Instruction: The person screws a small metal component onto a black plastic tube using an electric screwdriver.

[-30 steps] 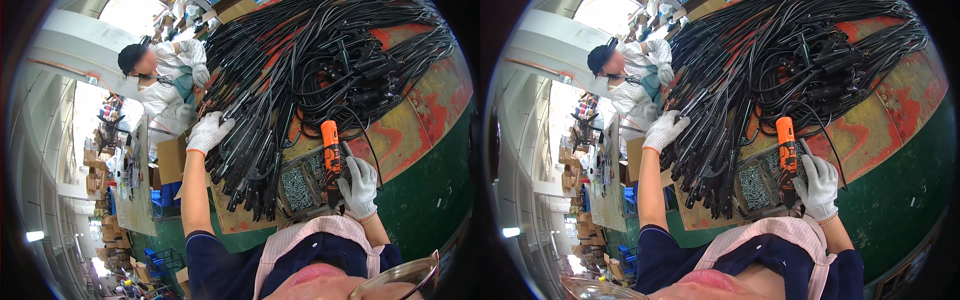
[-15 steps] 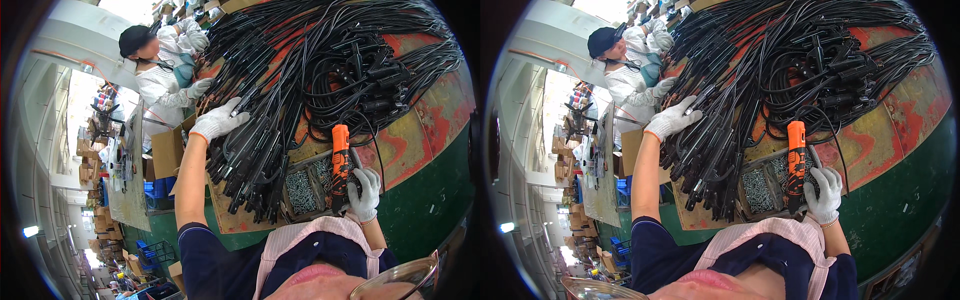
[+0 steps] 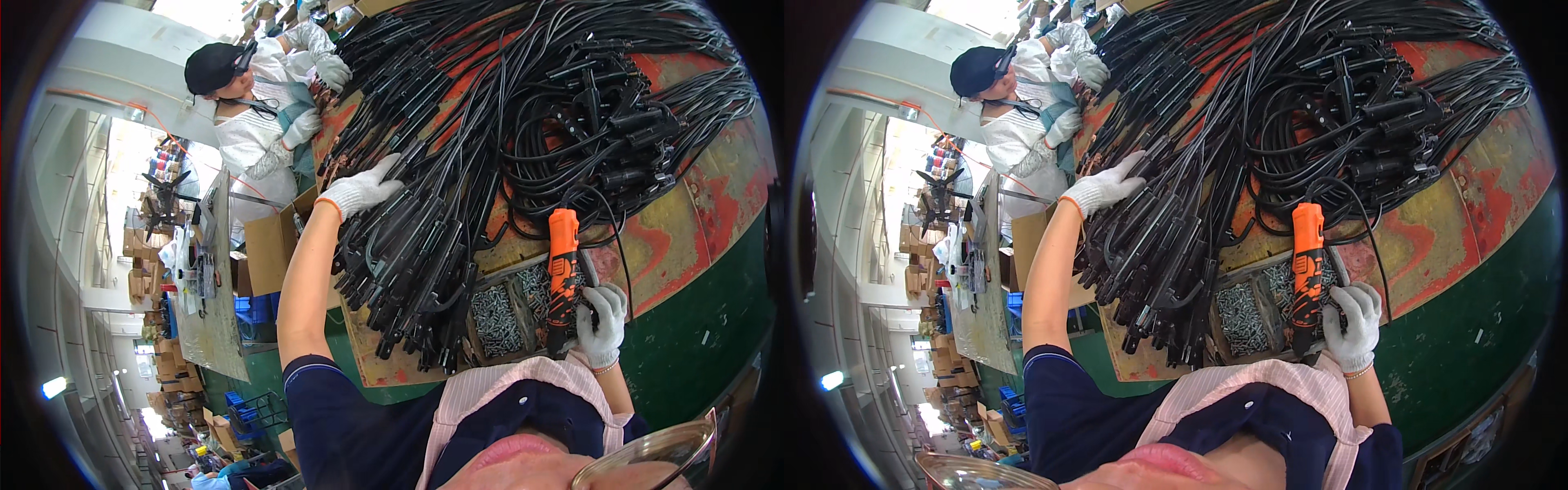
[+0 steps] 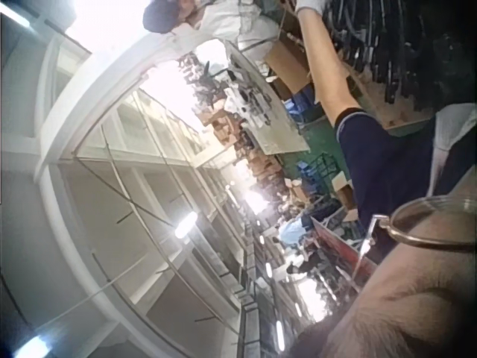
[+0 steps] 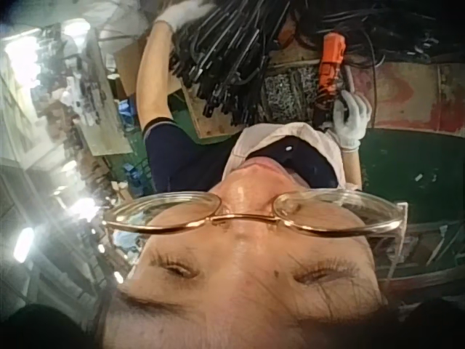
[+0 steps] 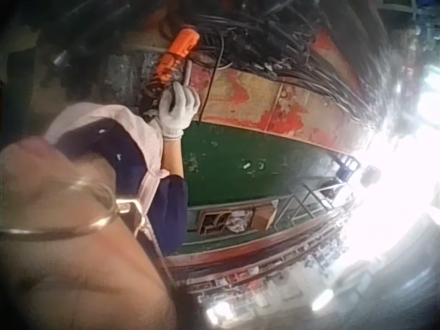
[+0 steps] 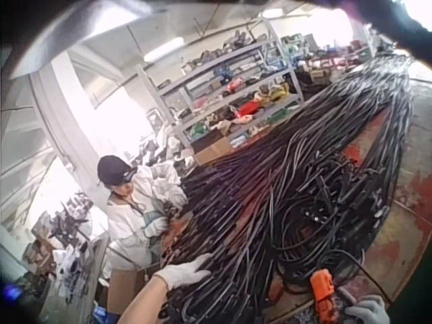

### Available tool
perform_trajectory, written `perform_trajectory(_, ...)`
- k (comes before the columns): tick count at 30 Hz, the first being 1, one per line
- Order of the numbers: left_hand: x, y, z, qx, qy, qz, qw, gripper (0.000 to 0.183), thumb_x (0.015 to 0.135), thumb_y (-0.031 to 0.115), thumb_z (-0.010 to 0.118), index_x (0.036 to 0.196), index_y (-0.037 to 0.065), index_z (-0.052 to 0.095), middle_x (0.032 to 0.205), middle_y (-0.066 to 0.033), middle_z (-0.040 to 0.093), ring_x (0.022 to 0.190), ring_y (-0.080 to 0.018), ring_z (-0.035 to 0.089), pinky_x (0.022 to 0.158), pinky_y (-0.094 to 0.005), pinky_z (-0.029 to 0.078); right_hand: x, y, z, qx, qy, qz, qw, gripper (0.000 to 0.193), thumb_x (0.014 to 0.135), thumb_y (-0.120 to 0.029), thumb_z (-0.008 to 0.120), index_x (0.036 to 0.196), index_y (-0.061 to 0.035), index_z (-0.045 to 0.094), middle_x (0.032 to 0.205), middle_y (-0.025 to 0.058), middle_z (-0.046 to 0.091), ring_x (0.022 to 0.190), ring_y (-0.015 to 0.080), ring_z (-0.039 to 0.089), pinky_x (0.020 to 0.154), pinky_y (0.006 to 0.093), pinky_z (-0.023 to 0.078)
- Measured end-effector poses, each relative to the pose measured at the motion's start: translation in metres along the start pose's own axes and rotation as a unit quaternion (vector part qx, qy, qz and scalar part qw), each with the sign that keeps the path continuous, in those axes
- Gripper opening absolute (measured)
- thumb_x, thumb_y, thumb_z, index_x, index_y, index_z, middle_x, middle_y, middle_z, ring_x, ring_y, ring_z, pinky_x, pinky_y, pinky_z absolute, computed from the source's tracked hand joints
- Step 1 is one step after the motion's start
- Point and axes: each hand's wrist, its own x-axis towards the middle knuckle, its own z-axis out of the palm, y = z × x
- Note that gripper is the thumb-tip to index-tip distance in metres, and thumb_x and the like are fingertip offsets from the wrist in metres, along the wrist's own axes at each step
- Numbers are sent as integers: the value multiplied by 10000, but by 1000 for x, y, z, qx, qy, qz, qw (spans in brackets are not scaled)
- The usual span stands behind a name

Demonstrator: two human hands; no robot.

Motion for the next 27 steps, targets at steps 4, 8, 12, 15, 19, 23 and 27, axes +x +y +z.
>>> perform_trajectory(4, 17, -20, 7, 58, 23, 51, 997, 662, 985, 341, 516, 1548, 152, 222, 1551, -200, 326, 1419, -327, 345, 1151, -342, 295, 1, 2, 2, 2, 5, -1, 1000, 413, 695, 13, 695, 1097, -64, 647, 1049, 114, 623, 1021, 365, 577, 906, 454, 471)
perform_trajectory(8, 18, -28, 11, 50, 48, 96, 993, 653, 986, 305, 515, 1548, 147, 221, 1565, -184, 305, 1426, -315, 335, 1160, -339, 292, 3, 1, 3, 4, 8, 3, 1000, 412, 697, 12, 700, 1098, -64, 648, 1044, 116, 622, 1020, 362, 577, 902, 454, 470)
perform_trajectory(12, 3, -24, 15, 50, 46, 98, 993, 624, 987, 302, 511, 1537, 144, 263, 1548, -179, 341, 1418, -321, 348, 1164, -340, 290, 3, -3, 2, 3, 10, 9, 1000, 400, 703, 5, 707, 1093, -65, 652, 1044, 115, 622, 1021, 361, 578, 902, 452, 470)
perform_trajectory(15, -6, -22, 23, 70, 69, 137, 986, 639, 972, 409, 503, 1520, 148, 305, 1520, -183, 385, 1396, -353, 373, 1146, -380, 323, 2, -1, 3, 7, 14, 10, 1000, 393, 706, 5, 708, 1089, -66, 653, 1041, 113, 623, 1022, 360, 578, 905, 452, 469)
perform_trajectory(19, -19, -24, 33, 73, 107, 165, 978, 597, 987, 382, 475, 1508, 127, 334, 1495, -192, 415, 1387, -353, 383, 1156, -374, 298, 0, 0, 2, 9, 13, 5, 1000, 381, 708, 23, 699, 1074, -67, 651, 1030, 111, 628, 1024, 361, 579, 919, 452, 469)
perform_trajectory(23, -40, 2, 41, 43, 108, 182, 976, 548, 1000, 274, 431, 1503, 77, 339, 1495, -199, 408, 1390, -342, 372, 1153, -377, 287, -3, 4, 4, 18, 0, 8, 1000, 317, 754, 32, 651, 1063, -41, 654, 1042, 139, 626, 1061, 378, 570, 931, 461, 459)
perform_trajectory(27, -41, -6, 46, 23, 134, 190, 972, 579, 1011, 377, 407, 1498, 69, 344, 1513, -186, 384, 1411, -334, 342, 1165, -368, 274, -2, 3, 3, 7, 2, 5, 1000, 375, 703, 49, 679, 1057, -71, 651, 1025, 110, 625, 1035, 368, 570, 921, 457, 466)
